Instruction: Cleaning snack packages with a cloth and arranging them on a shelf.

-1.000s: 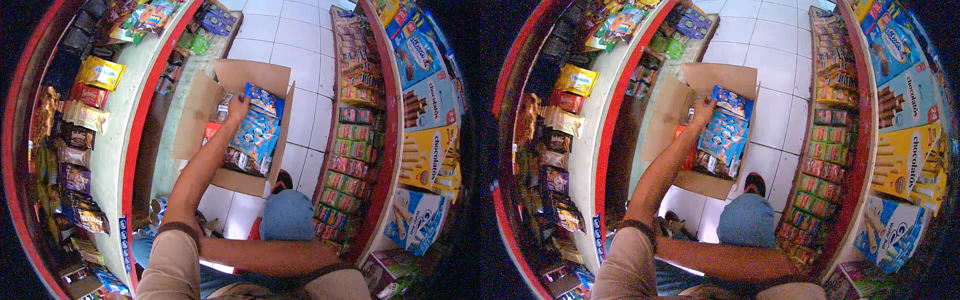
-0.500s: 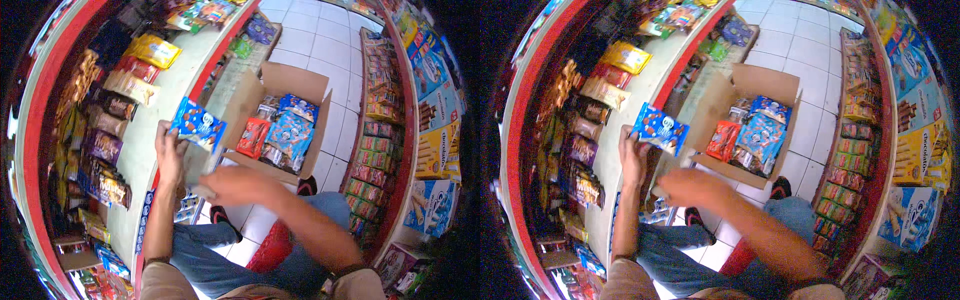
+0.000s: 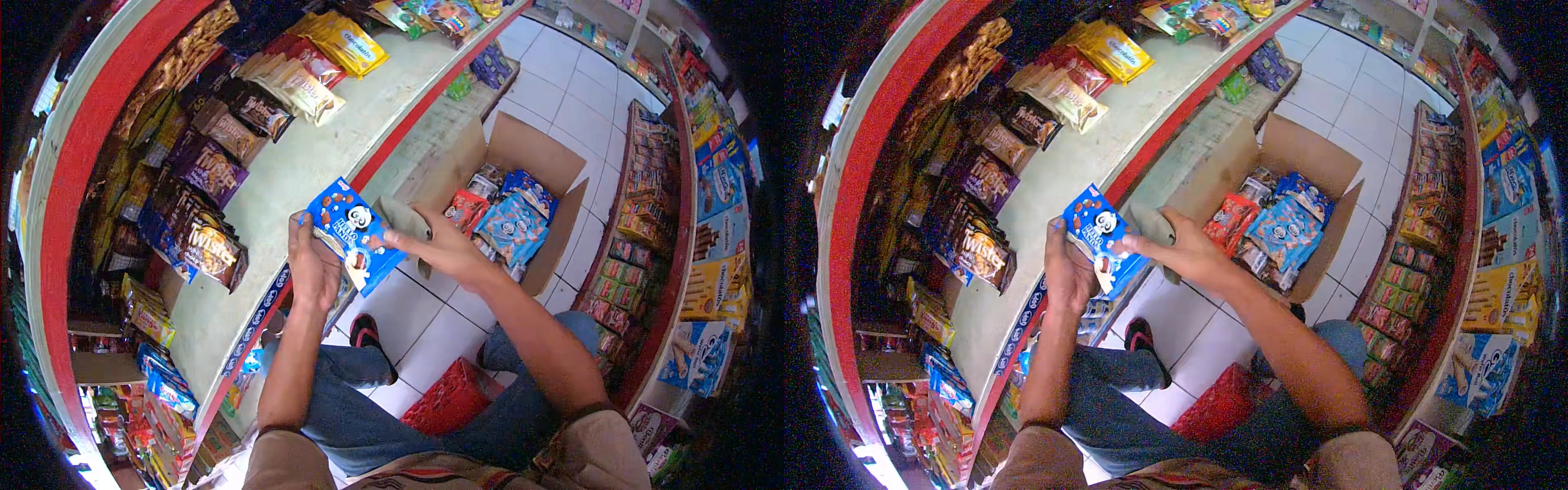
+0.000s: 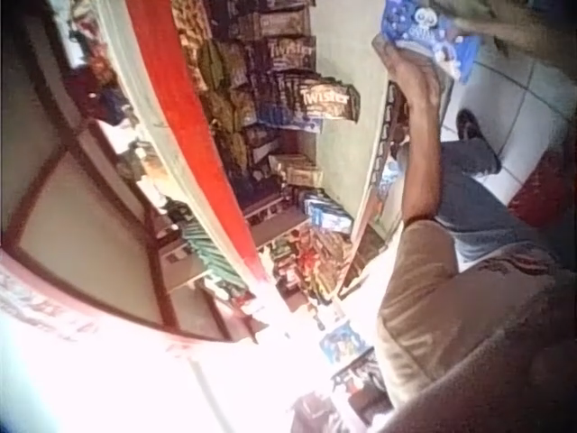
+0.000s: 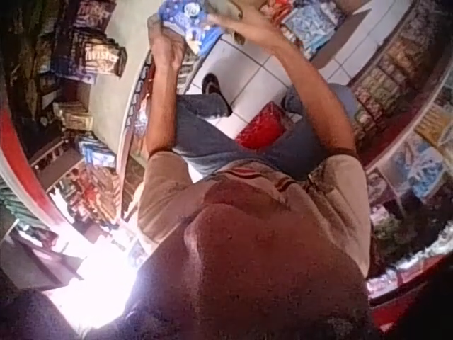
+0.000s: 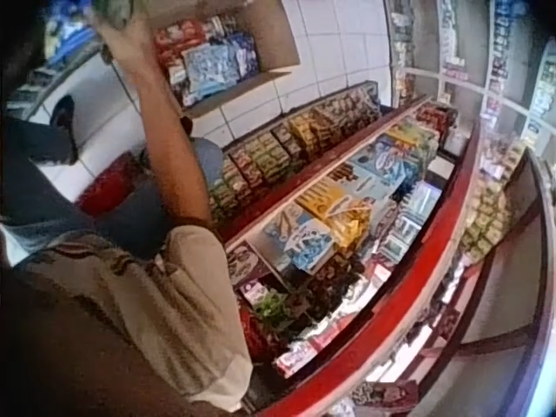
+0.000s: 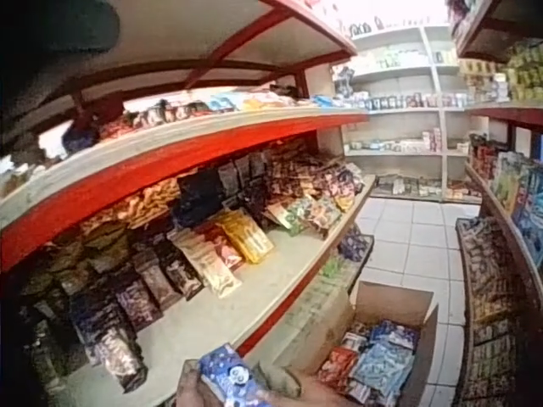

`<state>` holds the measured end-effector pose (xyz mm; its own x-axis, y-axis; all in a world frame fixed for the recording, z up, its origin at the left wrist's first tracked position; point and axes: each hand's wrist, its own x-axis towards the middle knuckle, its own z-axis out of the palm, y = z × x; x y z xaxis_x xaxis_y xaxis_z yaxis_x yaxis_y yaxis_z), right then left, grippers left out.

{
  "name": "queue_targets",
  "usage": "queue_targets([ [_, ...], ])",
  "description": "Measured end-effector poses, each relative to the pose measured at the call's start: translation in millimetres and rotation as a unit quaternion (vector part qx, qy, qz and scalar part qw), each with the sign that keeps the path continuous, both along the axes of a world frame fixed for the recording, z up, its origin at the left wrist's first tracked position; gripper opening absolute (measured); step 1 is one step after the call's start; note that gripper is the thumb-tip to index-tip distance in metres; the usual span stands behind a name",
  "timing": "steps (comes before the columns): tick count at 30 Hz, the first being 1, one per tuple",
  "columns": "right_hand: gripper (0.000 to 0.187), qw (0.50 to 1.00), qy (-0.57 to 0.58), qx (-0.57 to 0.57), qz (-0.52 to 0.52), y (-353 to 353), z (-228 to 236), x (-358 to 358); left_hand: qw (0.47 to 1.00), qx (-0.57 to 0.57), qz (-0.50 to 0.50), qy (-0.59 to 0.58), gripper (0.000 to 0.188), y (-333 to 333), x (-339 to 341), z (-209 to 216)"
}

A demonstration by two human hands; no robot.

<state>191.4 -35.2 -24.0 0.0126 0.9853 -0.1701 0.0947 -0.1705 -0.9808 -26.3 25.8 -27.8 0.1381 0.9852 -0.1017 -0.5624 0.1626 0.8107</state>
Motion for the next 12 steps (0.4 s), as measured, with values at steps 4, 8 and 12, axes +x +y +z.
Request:
queue_targets([
  [4, 0.093, 0.993, 0.074, -0.074, 0.051, 3, 4, -7, 0.993, 0.069, 0.060, 0.068, 0.020, -9, 6, 12],
  [8, 0.075, 0.985, 0.061, 0.000, 0.160, 9, -15, -4, 0.996, 0.031, 0.021, 0.079, 0.026, -3, -9, 23],
  [12, 0.077, 0.972, 0.170, -0.039, 0.156, 6, 2, -8, 0.999, 0.032, -0.002, 0.024, 0.037, -3, -20, 30],
])
